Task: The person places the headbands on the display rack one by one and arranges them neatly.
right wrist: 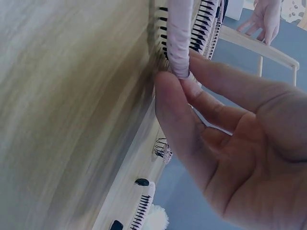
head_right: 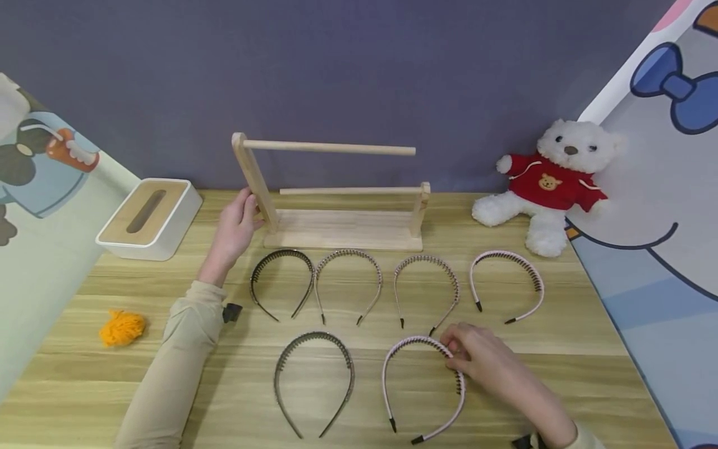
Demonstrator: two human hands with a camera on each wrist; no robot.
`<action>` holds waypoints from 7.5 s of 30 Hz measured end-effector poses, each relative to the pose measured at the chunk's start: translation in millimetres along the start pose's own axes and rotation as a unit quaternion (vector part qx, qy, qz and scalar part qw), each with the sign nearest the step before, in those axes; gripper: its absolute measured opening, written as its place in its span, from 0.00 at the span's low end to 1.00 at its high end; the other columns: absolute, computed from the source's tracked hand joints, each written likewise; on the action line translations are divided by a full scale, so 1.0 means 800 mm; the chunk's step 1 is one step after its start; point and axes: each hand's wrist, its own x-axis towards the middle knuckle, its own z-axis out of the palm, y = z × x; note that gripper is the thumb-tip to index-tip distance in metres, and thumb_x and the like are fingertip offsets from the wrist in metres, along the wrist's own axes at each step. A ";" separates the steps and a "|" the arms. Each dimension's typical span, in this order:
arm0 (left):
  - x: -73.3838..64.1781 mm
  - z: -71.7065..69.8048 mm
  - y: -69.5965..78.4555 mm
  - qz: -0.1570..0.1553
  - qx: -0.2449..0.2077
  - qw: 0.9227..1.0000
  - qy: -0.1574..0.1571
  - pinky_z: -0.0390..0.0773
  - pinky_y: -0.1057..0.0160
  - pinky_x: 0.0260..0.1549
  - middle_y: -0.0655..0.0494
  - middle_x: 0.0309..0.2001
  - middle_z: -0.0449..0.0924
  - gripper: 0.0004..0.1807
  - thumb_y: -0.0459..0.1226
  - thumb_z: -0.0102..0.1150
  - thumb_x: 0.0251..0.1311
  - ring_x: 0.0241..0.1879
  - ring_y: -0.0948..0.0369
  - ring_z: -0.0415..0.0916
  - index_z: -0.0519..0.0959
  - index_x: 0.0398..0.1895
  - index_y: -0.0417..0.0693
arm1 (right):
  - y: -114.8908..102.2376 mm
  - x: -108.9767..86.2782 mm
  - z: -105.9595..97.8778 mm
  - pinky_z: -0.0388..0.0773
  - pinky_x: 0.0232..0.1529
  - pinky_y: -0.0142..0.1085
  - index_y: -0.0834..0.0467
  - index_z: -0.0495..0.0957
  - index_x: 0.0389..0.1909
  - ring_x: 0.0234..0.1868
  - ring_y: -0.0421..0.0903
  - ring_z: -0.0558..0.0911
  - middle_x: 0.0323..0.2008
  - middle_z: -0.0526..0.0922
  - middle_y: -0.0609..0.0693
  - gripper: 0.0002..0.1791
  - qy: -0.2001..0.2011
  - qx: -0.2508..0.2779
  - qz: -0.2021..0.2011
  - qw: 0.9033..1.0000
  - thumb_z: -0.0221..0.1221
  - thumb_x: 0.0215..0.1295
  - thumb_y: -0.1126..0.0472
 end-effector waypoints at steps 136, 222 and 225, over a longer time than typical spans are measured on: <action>0.001 0.015 -0.008 -0.017 -0.002 1.000 -0.026 0.86 0.43 0.60 0.25 0.70 0.70 0.26 0.38 0.33 0.88 0.66 0.31 0.75 0.65 0.76 0.29 | -0.147 0.138 -0.202 0.80 0.29 0.20 0.61 0.89 0.46 0.24 0.31 0.85 0.28 0.87 0.34 0.15 0.385 0.080 -0.007 0.919 0.77 0.66 0.55; -0.001 -0.001 -0.007 -0.011 -0.001 1.000 0.007 0.90 0.48 0.56 0.25 0.66 0.72 0.23 0.35 0.35 0.88 0.63 0.31 0.77 0.67 0.74 0.28 | -0.296 0.321 -0.126 0.88 0.32 0.33 0.63 0.83 0.43 0.31 0.42 0.86 0.35 0.88 0.52 0.14 0.251 0.147 -0.180 0.940 0.76 0.67 0.60; 0.000 0.001 -0.007 -0.009 0.001 1.000 0.007 0.90 0.48 0.55 0.26 0.66 0.73 0.23 0.35 0.35 0.88 0.63 0.32 0.78 0.67 0.74 0.28 | -0.295 0.326 -0.120 0.88 0.31 0.33 0.64 0.83 0.43 0.31 0.43 0.86 0.35 0.87 0.53 0.14 0.248 0.149 -0.180 0.940 0.76 0.67 0.60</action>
